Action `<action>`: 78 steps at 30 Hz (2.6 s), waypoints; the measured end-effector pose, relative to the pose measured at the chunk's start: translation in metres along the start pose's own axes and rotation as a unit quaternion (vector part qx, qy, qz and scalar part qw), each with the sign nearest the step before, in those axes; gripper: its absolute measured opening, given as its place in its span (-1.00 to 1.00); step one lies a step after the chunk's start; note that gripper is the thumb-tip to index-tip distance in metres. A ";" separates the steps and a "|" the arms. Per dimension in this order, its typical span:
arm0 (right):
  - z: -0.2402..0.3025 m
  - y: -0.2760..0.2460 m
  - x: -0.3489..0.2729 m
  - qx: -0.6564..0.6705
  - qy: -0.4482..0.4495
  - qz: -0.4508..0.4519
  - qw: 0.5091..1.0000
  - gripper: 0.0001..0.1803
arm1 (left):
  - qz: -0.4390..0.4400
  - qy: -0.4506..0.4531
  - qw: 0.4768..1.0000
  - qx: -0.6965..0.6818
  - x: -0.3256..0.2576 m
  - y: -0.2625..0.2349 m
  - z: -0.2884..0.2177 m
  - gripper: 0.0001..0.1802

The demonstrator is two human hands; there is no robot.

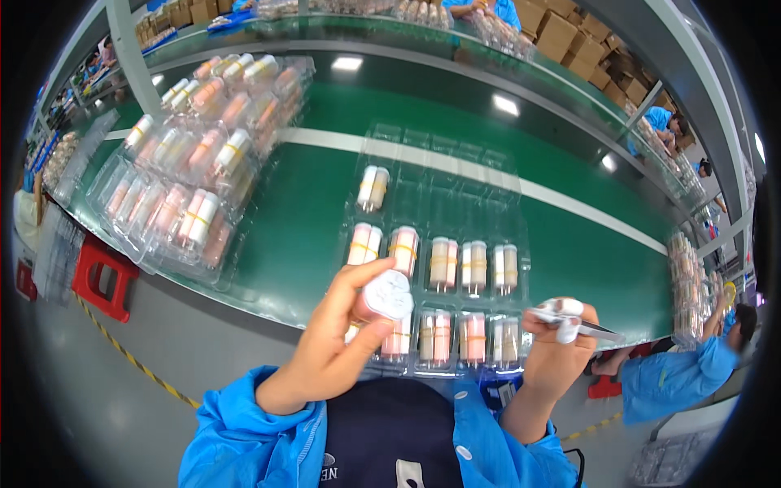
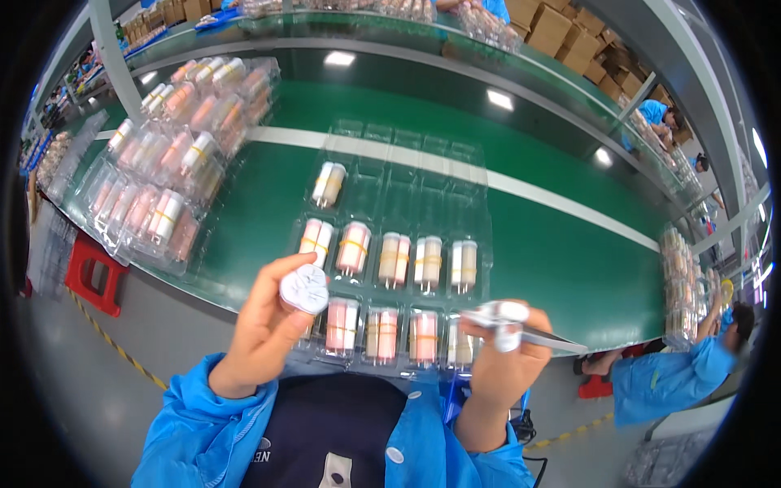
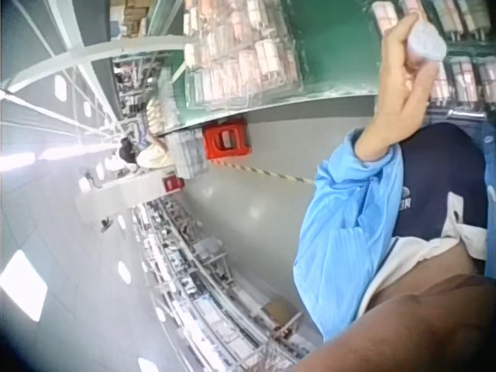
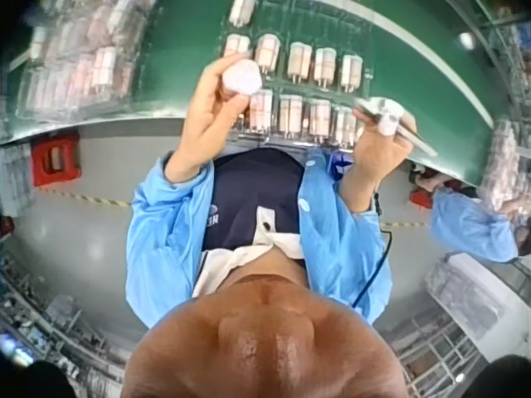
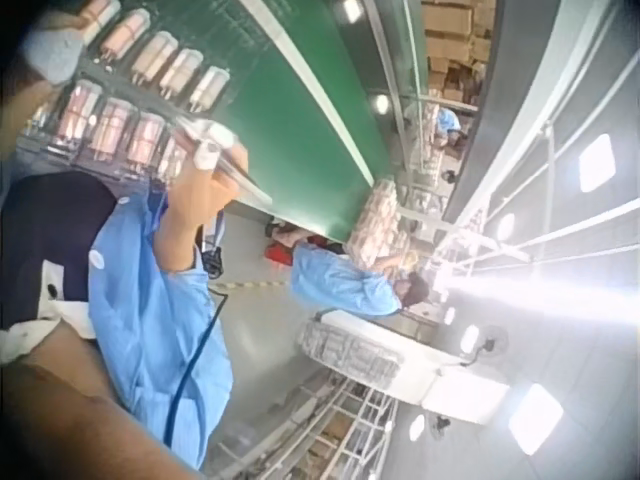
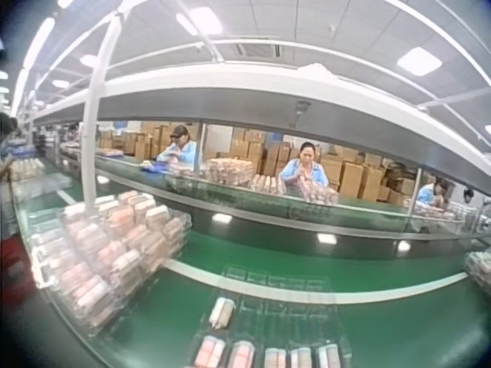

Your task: The person uses tweezers to manipulate small white components on cylindrical objects wrapped in rubber bands. They repeatedly pick up the objects from a clear plastic tray, adjust the white parts with the tool, and place them back into the tray. The process is repetitive and focused on precise placement of the small parts.

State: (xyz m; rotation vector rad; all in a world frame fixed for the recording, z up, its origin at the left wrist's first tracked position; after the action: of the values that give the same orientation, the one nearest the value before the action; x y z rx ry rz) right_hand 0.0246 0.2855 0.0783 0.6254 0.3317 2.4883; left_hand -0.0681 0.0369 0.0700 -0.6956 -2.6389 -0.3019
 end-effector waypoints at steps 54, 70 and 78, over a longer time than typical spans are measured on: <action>-0.023 0.110 -0.016 -0.095 0.056 0.214 0.971 -0.79 | 0.070 0.110 0.969 0.209 -0.006 0.010 -0.004 -0.37; -0.022 0.108 -0.018 -0.114 0.021 0.214 0.970 -0.82 | 0.068 0.108 0.969 0.211 -0.007 0.010 -0.002 -0.38; -0.015 0.118 -0.015 -0.173 0.034 0.260 0.949 -0.84 | 0.075 0.115 0.963 0.232 -0.006 0.012 -0.003 -0.37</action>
State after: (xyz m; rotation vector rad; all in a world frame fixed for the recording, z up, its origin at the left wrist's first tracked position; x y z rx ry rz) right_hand -0.0250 0.1792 0.1017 0.5289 -0.2850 2.9714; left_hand -0.0562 0.0432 0.0714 -0.6473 -2.2945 0.2592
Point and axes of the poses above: each hand's wrist, its own x-axis towards the middle knuckle, its own y-axis out of the palm, z = x × y, the point moved 9 cm from there along x, towards the middle knuckle, and after that the axes turned 7 degrees about y, right-handed, at the moved point
